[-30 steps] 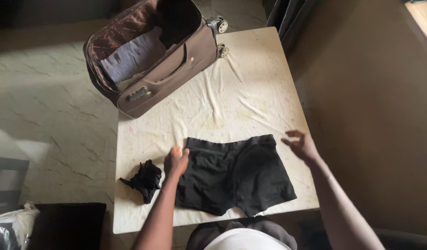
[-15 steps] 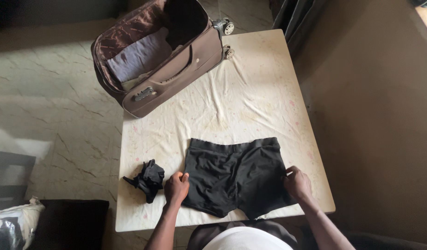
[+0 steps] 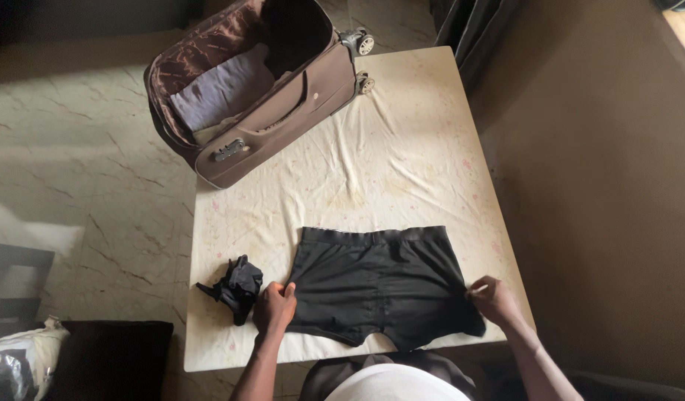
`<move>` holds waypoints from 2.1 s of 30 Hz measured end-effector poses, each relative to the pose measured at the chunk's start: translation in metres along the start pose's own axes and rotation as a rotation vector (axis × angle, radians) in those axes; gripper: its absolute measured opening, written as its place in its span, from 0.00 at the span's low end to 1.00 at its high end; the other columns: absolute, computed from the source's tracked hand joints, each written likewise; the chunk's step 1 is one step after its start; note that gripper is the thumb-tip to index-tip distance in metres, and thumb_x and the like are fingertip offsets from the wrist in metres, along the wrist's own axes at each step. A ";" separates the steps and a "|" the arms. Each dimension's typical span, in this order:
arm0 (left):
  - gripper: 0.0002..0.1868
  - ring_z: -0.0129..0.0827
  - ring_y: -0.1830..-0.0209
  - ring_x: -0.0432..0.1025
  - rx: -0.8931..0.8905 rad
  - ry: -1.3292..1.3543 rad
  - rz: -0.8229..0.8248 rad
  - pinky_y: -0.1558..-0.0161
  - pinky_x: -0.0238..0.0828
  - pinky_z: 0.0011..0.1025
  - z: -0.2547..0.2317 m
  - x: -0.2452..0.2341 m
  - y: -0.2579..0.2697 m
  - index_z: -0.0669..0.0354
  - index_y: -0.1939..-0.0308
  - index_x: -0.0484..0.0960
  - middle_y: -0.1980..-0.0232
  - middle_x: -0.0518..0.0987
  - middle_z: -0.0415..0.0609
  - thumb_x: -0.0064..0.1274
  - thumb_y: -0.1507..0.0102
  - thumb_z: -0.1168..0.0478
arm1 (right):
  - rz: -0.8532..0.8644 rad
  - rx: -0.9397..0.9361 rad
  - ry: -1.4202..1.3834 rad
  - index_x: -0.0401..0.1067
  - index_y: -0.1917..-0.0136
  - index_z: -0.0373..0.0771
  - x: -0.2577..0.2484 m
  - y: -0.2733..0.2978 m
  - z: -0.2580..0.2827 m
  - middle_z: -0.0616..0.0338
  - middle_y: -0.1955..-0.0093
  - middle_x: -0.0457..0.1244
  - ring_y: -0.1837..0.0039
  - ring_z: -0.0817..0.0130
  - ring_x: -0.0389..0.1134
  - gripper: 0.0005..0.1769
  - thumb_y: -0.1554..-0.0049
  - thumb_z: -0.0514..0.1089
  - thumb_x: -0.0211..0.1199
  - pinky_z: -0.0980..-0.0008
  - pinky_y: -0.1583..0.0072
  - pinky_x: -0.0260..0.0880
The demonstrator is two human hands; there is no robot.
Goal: The person folds a pair of light-colored pants and two black garments on a table, then places each folded item into an open suitcase. The actions include smoothing, folding, and packing the clothes by hand.
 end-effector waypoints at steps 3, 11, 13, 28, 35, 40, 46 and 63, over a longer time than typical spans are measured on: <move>0.17 0.53 0.60 0.77 0.186 -0.009 -0.229 0.59 0.73 0.46 -0.034 -0.023 0.009 0.56 0.63 0.82 0.63 0.82 0.55 0.59 0.40 0.46 | -0.208 -0.125 0.073 0.78 0.46 0.42 -0.026 0.020 0.043 0.52 0.48 0.72 0.47 0.56 0.75 0.18 0.48 0.49 0.71 0.59 0.45 0.73; 0.12 0.47 0.58 0.79 0.656 -0.020 0.291 0.58 0.75 0.44 -0.134 0.030 0.099 0.55 0.64 0.84 0.61 0.84 0.53 0.63 0.37 0.51 | -0.124 -0.470 -0.040 0.76 0.44 0.40 -0.017 0.042 0.203 0.48 0.46 0.70 0.43 0.49 0.71 0.17 0.45 0.47 0.66 0.56 0.43 0.71; 0.19 0.49 0.49 0.74 0.713 0.022 0.386 0.50 0.69 0.45 -0.144 0.046 0.134 0.56 0.53 0.83 0.52 0.81 0.53 0.67 0.45 0.55 | -0.117 -0.663 -0.004 0.78 0.48 0.41 -0.006 0.040 0.239 0.50 0.47 0.70 0.43 0.51 0.71 0.14 0.47 0.45 0.66 0.57 0.41 0.71; 0.21 0.51 0.49 0.69 0.956 0.020 -0.030 0.49 0.66 0.44 -0.125 0.076 0.176 0.62 0.46 0.80 0.47 0.75 0.57 0.53 0.45 0.68 | 0.125 -0.875 0.502 0.71 0.42 0.39 0.089 -0.002 0.282 0.52 0.41 0.64 0.32 0.51 0.61 0.22 0.48 0.49 0.68 0.50 0.34 0.61; 0.15 0.50 0.55 0.72 0.884 0.172 -0.143 0.55 0.67 0.45 -0.128 0.058 0.181 0.63 0.47 0.78 0.53 0.76 0.55 0.49 0.39 0.71 | 0.245 -0.800 0.275 0.76 0.49 0.38 0.102 -0.032 0.268 0.43 0.51 0.68 0.45 0.46 0.70 0.16 0.48 0.48 0.66 0.51 0.43 0.70; 0.16 0.51 0.61 0.76 0.715 0.255 -0.368 0.59 0.69 0.46 -0.119 0.008 0.179 0.58 0.49 0.78 0.61 0.81 0.55 0.47 0.40 0.73 | 0.338 -0.796 -0.032 0.78 0.48 0.37 0.067 -0.046 0.265 0.49 0.59 0.71 0.56 0.61 0.73 0.18 0.47 0.50 0.70 0.61 0.53 0.72; 0.13 0.35 0.68 0.76 0.154 0.720 -0.094 0.62 0.71 0.35 -0.086 0.003 0.147 0.60 0.49 0.80 0.63 0.82 0.50 0.43 0.34 0.67 | 0.562 -0.554 -0.560 0.75 0.43 0.34 -0.002 -0.003 0.262 0.53 0.53 0.72 0.53 0.72 0.71 0.16 0.42 0.44 0.67 0.72 0.51 0.72; 0.20 0.38 0.47 0.77 0.519 0.719 -0.030 0.47 0.72 0.29 -0.176 -0.105 0.087 0.62 0.48 0.82 0.47 0.82 0.49 0.58 0.44 0.68 | 0.068 -0.814 -0.371 0.80 0.48 0.36 -0.106 0.072 0.242 0.53 0.51 0.71 0.50 0.70 0.73 0.12 0.46 0.41 0.71 0.70 0.48 0.76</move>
Point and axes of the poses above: each hand's wrist, its own y-axis away from the middle knuckle, its own x-axis out of the palm, z = x × y, the point moved 7 cm from there along -y, towards the middle knuckle
